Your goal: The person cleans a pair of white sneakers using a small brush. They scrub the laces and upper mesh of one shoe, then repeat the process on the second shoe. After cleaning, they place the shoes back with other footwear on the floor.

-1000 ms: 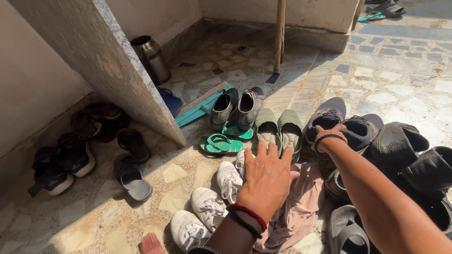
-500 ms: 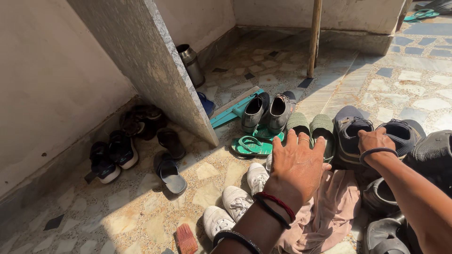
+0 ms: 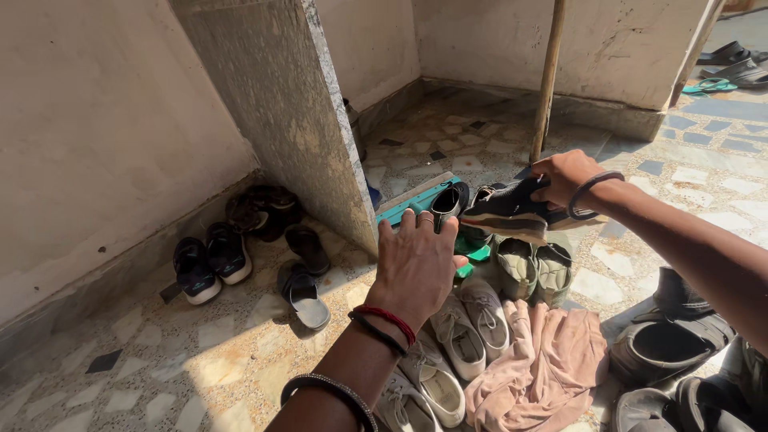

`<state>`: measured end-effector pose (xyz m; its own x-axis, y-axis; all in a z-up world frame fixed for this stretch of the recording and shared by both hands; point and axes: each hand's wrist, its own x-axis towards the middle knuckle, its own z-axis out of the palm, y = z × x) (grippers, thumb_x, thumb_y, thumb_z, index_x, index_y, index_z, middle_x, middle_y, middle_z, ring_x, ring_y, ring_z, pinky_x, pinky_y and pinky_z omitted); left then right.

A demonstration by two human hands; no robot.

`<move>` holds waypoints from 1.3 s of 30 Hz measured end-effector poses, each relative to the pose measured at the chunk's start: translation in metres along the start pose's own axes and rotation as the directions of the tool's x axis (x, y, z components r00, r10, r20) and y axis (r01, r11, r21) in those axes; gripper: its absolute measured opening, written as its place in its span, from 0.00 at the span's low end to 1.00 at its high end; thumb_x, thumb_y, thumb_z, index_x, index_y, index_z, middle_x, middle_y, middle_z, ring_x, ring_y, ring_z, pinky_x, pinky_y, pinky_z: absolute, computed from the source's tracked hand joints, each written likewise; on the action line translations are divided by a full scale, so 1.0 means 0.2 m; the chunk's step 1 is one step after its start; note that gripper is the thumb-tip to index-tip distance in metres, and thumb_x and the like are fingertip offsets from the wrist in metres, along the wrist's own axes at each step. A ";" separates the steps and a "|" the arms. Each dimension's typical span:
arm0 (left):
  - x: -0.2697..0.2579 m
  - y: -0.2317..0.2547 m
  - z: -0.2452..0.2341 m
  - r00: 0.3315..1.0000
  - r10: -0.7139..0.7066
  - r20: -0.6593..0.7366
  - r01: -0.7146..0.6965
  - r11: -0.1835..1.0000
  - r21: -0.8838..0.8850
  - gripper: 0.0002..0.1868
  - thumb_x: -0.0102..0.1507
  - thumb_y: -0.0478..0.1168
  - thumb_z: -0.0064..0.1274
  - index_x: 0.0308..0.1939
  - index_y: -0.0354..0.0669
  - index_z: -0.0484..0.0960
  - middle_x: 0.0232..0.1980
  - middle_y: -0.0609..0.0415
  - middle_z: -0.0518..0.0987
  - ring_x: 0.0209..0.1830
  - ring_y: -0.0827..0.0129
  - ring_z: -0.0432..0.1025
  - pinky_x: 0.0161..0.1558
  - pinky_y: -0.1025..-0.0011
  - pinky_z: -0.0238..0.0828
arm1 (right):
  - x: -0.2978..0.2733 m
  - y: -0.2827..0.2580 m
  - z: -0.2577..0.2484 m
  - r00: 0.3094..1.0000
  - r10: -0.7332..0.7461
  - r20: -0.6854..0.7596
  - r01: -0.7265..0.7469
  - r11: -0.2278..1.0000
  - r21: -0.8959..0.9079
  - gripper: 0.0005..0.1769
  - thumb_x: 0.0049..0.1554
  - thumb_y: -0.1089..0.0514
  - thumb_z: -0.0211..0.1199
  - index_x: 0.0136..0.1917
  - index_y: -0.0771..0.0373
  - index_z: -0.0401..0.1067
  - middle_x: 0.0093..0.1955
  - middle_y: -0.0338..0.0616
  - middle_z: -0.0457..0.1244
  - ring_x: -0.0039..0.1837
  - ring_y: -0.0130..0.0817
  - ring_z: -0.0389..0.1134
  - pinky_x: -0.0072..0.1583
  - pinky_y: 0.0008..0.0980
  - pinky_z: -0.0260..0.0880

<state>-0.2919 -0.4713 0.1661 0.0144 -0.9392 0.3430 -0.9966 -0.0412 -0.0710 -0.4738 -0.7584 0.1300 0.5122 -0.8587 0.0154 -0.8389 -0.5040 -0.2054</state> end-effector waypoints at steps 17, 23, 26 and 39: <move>-0.32 -0.43 -0.04 0.933 -0.265 0.244 0.230 0.960 0.162 0.33 0.66 0.58 0.51 0.70 0.47 0.69 0.67 0.36 0.71 0.71 0.42 0.61 0.67 0.33 0.51 | 0.10 -0.62 0.62 0.420 -0.908 0.005 0.906 0.418 -0.065 0.21 0.48 0.62 0.70 0.56 0.59 0.74 0.54 0.48 0.64 0.56 0.50 0.69 0.54 0.44 0.72; -0.24 -0.48 0.18 0.958 -0.254 0.132 0.234 0.961 0.147 0.33 0.65 0.56 0.51 0.71 0.49 0.67 0.70 0.36 0.67 0.71 0.40 0.59 0.66 0.33 0.50 | 0.24 -0.45 0.75 0.759 -0.648 -0.065 0.645 0.762 -0.063 0.20 0.52 0.61 0.67 0.59 0.58 0.73 0.59 0.47 0.64 0.54 0.50 0.71 0.54 0.43 0.74; -0.17 -0.41 0.23 0.941 -0.272 0.200 0.259 0.962 0.087 0.33 0.65 0.56 0.53 0.70 0.47 0.67 0.72 0.36 0.65 0.75 0.41 0.56 0.67 0.33 0.49 | 0.25 -0.49 0.95 0.854 -0.490 -0.173 0.491 0.870 -0.042 0.30 0.50 0.75 0.55 0.61 0.52 0.77 0.61 0.46 0.66 0.57 0.50 0.72 0.59 0.41 0.76; -0.36 -0.48 0.10 0.934 -0.295 0.199 0.275 0.953 0.126 0.29 0.67 0.42 0.47 0.73 0.49 0.65 0.74 0.38 0.64 0.75 0.42 0.56 0.69 0.32 0.47 | -0.45 -1.21 1.01 0.752 -0.554 0.356 0.632 0.759 -0.156 0.10 0.60 0.61 0.57 0.48 0.64 0.78 0.48 0.57 0.70 0.51 0.52 0.73 0.50 0.45 0.74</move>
<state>-0.1947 -0.4060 0.1296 0.3240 -0.9333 0.1549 -0.9359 -0.3401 -0.0913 -0.2786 -0.5410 -0.0188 0.9158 -0.3341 -0.2231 -0.3414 -0.9399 0.0064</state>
